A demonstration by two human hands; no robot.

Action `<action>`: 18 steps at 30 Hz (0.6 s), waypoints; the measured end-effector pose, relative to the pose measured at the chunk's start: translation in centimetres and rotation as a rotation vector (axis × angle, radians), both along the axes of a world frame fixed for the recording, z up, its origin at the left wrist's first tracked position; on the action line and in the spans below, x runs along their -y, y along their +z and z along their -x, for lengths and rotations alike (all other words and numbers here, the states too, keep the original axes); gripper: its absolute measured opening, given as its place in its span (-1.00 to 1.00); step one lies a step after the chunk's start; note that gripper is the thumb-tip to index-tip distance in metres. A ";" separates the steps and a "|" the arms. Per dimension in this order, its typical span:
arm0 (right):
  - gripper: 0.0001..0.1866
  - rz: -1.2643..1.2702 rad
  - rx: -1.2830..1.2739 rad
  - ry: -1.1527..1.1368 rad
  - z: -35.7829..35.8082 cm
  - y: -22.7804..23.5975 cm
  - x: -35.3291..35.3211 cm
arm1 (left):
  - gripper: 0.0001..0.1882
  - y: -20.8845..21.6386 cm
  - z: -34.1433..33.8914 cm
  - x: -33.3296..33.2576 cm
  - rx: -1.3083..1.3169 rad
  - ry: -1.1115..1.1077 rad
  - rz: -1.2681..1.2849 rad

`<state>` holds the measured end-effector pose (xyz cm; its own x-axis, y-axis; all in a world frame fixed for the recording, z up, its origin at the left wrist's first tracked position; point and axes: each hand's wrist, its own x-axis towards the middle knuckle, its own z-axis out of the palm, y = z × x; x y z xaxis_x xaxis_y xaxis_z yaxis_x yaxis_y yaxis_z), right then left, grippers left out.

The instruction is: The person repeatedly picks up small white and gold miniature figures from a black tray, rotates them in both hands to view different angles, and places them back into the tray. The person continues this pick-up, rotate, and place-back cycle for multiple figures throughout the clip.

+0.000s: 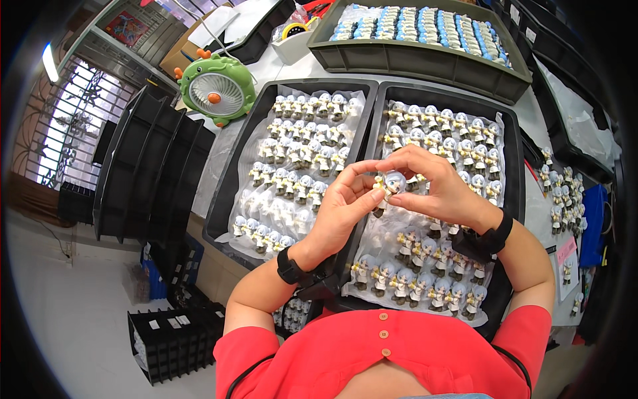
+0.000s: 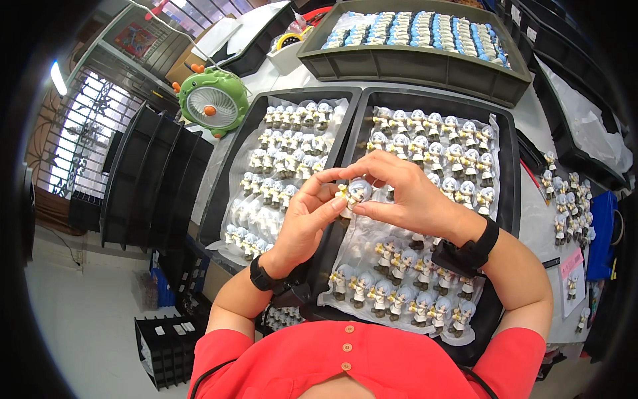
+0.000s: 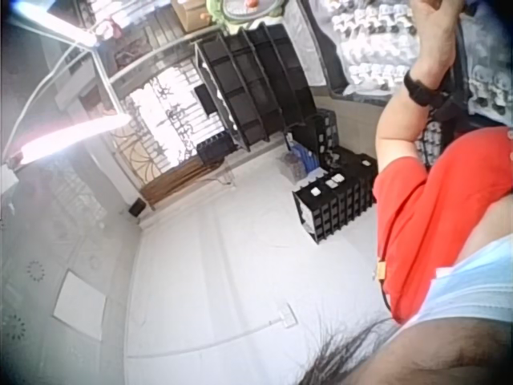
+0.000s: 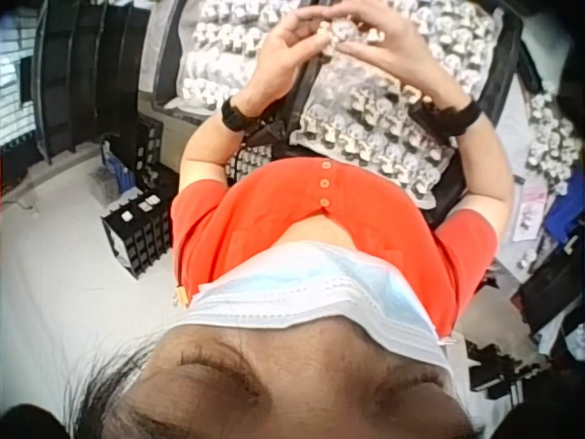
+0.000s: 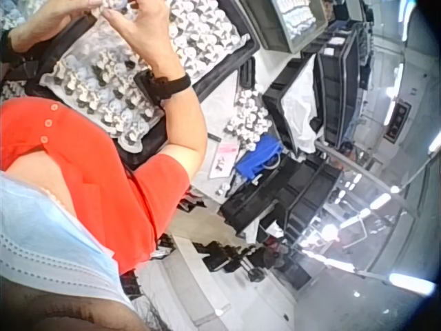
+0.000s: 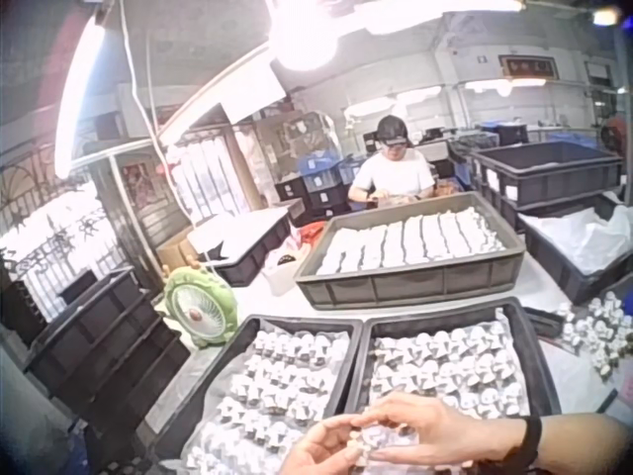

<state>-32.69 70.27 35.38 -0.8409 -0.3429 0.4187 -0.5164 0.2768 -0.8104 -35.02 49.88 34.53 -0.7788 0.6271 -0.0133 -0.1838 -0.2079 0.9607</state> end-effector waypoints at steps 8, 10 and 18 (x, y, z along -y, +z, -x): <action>-0.59 -0.024 0.059 0.026 -0.1 -0.2 -0.2 | -0.57 -0.3 0.2 0.1 -0.002 -0.015 0.053; -0.59 -0.029 0.052 0.028 -0.1 -0.2 -0.2 | -0.57 -0.2 0.1 0.1 0.000 -0.016 0.056; -0.61 -0.046 -0.036 0.028 0.1 -0.8 -0.2 | -0.55 -0.2 0.3 0.1 -0.002 -0.035 0.111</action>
